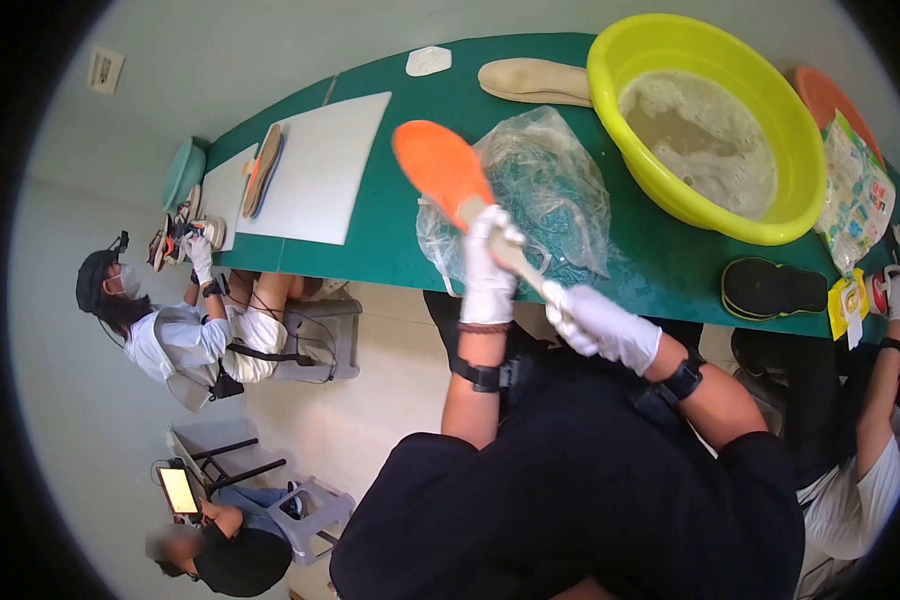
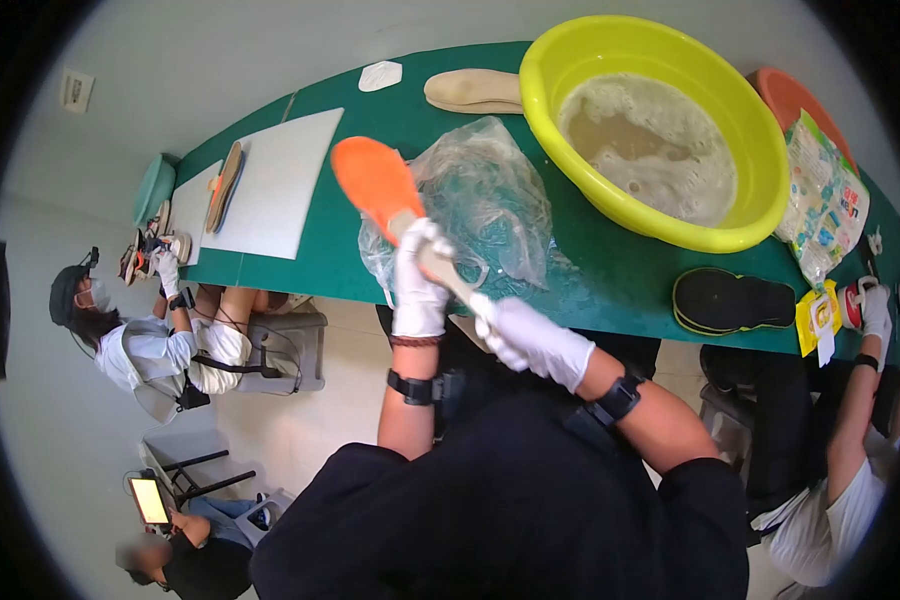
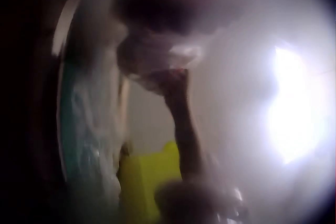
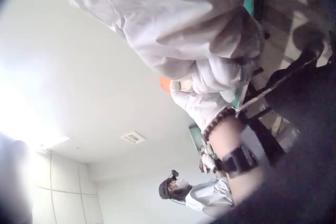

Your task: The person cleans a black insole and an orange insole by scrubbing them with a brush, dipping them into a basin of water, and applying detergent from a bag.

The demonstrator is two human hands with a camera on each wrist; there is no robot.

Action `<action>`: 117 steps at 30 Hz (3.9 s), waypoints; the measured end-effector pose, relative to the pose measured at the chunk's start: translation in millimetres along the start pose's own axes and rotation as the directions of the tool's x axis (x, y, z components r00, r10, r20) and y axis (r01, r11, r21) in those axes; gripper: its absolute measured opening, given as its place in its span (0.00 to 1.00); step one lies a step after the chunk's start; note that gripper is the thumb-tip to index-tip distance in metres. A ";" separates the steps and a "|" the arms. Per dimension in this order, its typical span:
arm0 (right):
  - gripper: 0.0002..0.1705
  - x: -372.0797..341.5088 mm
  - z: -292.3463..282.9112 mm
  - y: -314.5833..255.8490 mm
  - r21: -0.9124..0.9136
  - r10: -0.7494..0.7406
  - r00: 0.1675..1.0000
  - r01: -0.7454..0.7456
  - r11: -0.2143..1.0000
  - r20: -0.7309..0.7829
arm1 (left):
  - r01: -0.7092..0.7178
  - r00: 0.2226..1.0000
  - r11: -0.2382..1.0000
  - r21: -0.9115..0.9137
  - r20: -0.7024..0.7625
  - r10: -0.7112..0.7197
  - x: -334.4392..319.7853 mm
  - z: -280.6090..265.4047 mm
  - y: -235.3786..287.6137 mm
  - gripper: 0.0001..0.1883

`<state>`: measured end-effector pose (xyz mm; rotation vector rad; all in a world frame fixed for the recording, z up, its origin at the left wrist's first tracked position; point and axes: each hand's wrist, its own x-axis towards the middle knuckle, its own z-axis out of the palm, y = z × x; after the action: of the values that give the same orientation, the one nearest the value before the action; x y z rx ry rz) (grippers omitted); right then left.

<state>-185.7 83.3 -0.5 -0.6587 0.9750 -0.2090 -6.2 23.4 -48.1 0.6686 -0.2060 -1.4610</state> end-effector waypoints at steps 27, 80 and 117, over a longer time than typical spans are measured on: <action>0.24 -67.6 -45.3 20.8 0.074 -0.141 0.978 0.131 0.989 0.151 | -0.110 0.994 0.994 0.015 -0.009 0.110 -18.3 26.9 28.7 0.31; 0.09 -4.4 -22.6 17.6 -0.313 -0.667 0.570 0.599 0.737 -0.480 | -0.138 0.981 0.773 0.620 0.191 0.022 -44.4 15.8 9.9 0.18; 0.12 -12.0 -28.1 14.4 -0.568 -0.787 0.427 0.545 0.617 -0.446 | 0.110 0.903 0.906 0.410 0.340 -0.264 -31.6 -5.1 24.3 0.25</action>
<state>-217.2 88.1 -11.7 -1.3684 1.4067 -1.1107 12.9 54.4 -30.9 0.7181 -0.7720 -1.7585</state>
